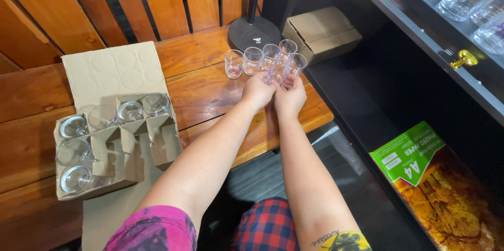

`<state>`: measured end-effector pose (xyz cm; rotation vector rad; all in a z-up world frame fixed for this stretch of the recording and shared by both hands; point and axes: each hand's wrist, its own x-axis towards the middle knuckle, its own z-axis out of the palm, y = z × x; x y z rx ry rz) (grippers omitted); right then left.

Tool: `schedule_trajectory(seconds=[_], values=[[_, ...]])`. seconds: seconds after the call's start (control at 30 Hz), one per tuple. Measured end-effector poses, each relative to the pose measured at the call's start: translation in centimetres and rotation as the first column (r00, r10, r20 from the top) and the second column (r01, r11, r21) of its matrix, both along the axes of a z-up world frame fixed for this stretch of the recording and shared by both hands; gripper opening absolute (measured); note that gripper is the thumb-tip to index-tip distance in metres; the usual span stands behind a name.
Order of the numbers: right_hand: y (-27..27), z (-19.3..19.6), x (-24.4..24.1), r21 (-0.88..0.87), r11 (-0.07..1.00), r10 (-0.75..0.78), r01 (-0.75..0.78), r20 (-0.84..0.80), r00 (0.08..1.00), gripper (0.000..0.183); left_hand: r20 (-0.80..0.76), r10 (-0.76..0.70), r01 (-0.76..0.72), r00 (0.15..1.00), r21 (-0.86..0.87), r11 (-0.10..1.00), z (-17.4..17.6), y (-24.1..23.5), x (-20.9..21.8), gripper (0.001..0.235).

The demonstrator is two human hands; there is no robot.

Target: The person opens a cardboard box containing small clear glasses and removes them one by one. They place the glasses in a neat arrangement on the wooden bench next to the box.

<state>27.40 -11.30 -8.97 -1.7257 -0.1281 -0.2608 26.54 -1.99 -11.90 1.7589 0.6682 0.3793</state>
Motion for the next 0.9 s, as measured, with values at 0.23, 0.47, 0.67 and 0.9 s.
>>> schedule_trajectory(seconds=[0.23, 0.47, 0.67, 0.9], values=[[-0.4, 0.4, -0.5, 0.019, 1.000, 0.020, -0.019, -0.013, 1.000, 0.047, -0.066, -0.008, 0.012, 0.998, 0.050, 0.999, -0.1, -0.1, -0.2, 0.051], [-1.8, -1.9, -0.8, 0.069, 0.993, 0.101, -0.100, -0.019, 0.995, 0.046, -0.198, -0.083, 0.102, 0.977, 0.087, 0.991, 1.7, -0.1, -2.6, 0.069], [-0.2, -0.3, -6.3, 0.210, 0.947, 0.253, -0.245, -0.012, 0.967, 0.031, -0.252, -0.187, 0.251, 0.950, 0.251, 0.935, 7.1, 0.1, -9.8, 0.057], [2.7, 5.3, -17.8, 0.251, 0.853, 0.466, -0.458, 0.029, 0.884, 0.019, -0.151, -0.197, 0.236, 0.969, 0.317, 0.919, 16.5, 1.5, -25.7, 0.043]])
